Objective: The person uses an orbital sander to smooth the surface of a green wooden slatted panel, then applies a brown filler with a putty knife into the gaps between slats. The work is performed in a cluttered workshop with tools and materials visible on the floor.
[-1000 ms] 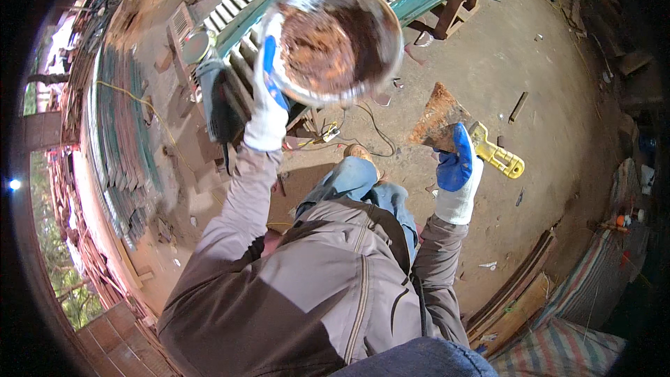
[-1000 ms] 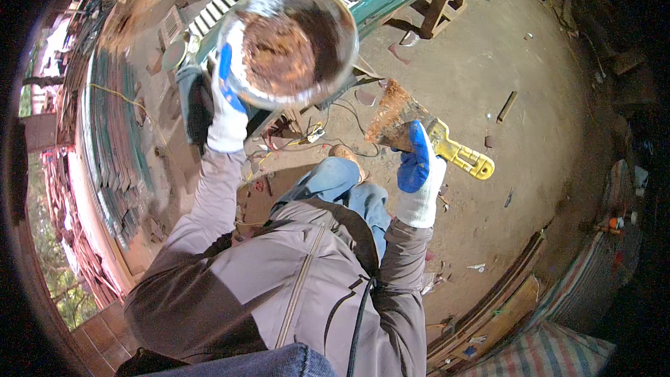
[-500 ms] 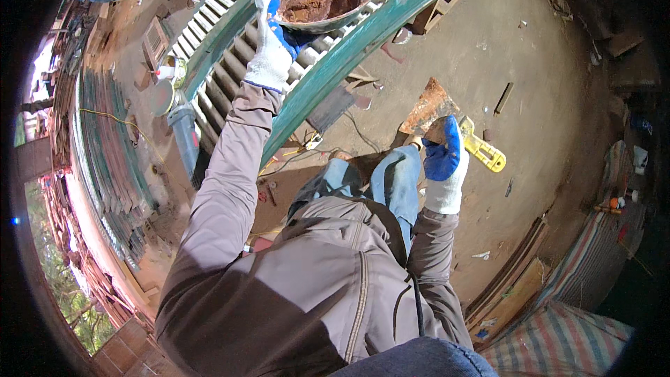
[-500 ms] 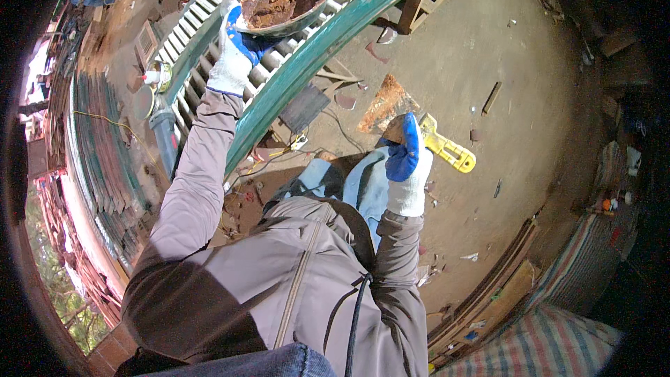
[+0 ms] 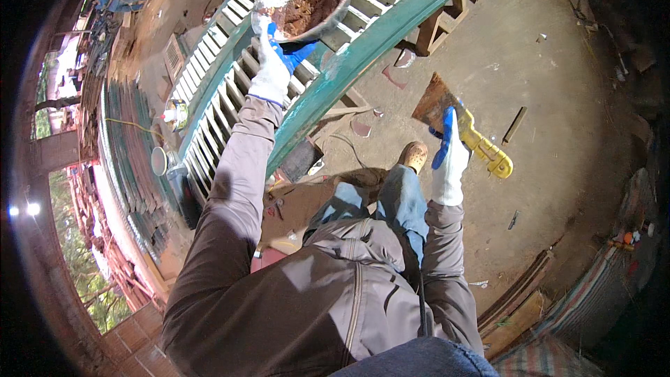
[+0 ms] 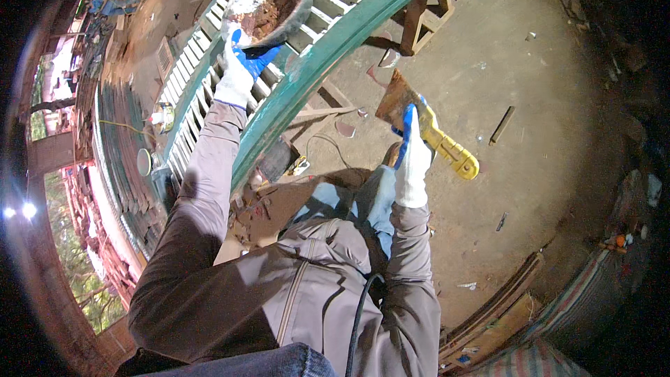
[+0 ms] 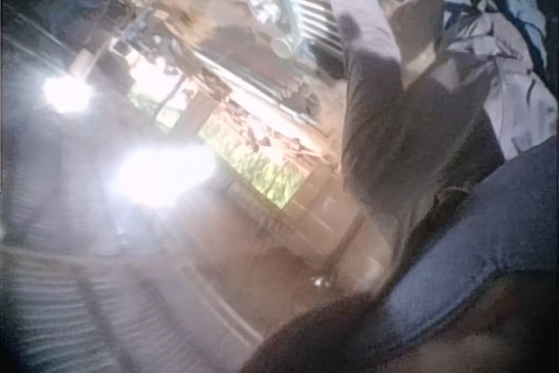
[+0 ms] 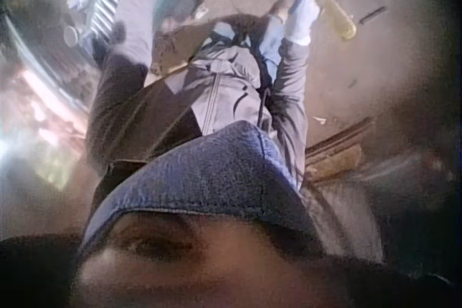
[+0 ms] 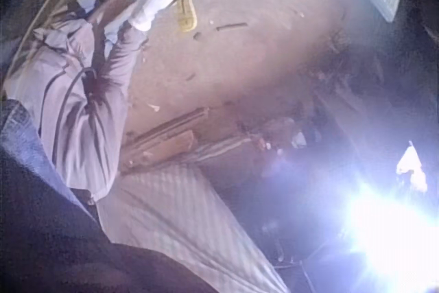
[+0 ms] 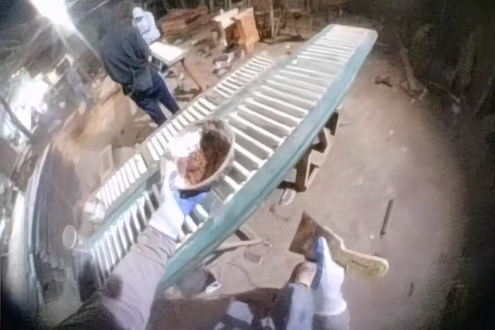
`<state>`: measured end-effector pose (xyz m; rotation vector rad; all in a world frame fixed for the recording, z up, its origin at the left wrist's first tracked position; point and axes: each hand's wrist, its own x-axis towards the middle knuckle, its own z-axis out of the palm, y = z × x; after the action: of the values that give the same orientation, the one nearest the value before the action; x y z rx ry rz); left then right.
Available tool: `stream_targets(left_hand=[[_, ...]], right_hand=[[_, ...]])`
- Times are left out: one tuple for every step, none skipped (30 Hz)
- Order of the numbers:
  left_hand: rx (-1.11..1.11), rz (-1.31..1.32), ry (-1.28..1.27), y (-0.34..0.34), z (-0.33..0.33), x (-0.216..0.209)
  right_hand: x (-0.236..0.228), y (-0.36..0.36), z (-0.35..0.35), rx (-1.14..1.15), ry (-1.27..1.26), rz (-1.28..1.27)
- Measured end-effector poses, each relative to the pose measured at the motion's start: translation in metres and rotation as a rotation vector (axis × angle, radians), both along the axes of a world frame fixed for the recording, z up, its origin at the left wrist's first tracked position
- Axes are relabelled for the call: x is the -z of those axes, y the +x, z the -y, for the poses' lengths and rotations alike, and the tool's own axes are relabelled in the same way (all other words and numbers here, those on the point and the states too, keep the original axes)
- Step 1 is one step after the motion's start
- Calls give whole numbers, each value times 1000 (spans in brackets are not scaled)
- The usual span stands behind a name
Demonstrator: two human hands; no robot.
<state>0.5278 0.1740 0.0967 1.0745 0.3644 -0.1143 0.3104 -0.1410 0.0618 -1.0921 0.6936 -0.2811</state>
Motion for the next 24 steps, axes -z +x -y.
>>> stream_targets(left_hand=[[11,-45,43,-1,5,-8],[20,-93,86,-4,9,-17],[26,-49,32,-8,-8,-12],[47,-5,-31,-8,-20,-5],[51,-14,80,-8,1,-12],[50,-12,198,-9,15,-21],[56,-44,162,-3,-4,-13],[62,-74,126,-1,-25,-6],[146,310,183,-2,29,-23],[155,299,184,-5,33,-29],[102,216,176,-9,34,-33],[55,137,162,-11,35,-36],[145,27,194,-19,28,-47],[159,89,145,-12,25,-42],[160,150,102,-3,18,-34],[174,214,49,3,21,-31],[140,340,238,11,24,-28],[108,227,300,5,13,-27],[80,115,359,-10,-11,-26],[43,2,423,-26,-38,-20],[-139,78,535,-21,-39,-15],[-161,105,885,-42,-40,-16],[-161,137,867,-44,-51,-5],[-179,162,849,-51,-68,10]], right_hand=[[6,7,11,-33,-58,-7],[12,18,22,-33,-81,31],[14,28,28,-64,-84,30],[14,33,32,-94,-87,21],[12,37,40,-109,-113,47],[12,44,45,-130,-132,89],[12,51,45,-146,-61,97],[15,52,41,-167,-41,104],[19,55,40,-173,-45,102],[18,54,35,-189,-37,108],[17,52,29,-231,-85,88],[15,49,22,-265,-138,70],[13,44,13,-302,-207,62],[18,40,2,-312,-251,121],[27,33,-11,-335,-436,252],[28,30,-22,-342,-630,380],[28,27,-31,-342,-740,450],[19,27,-42,-332,-851,518],[10,28,-50,-353,-879,495],[-2,24,-59,-344,-964,476],[-1,22,-65,-351,-1076,472],[1,23,-71,-358,-1187,465],[17,23,-78,-345,-1225,509],[13,22,-85,-361,-1263,468]])
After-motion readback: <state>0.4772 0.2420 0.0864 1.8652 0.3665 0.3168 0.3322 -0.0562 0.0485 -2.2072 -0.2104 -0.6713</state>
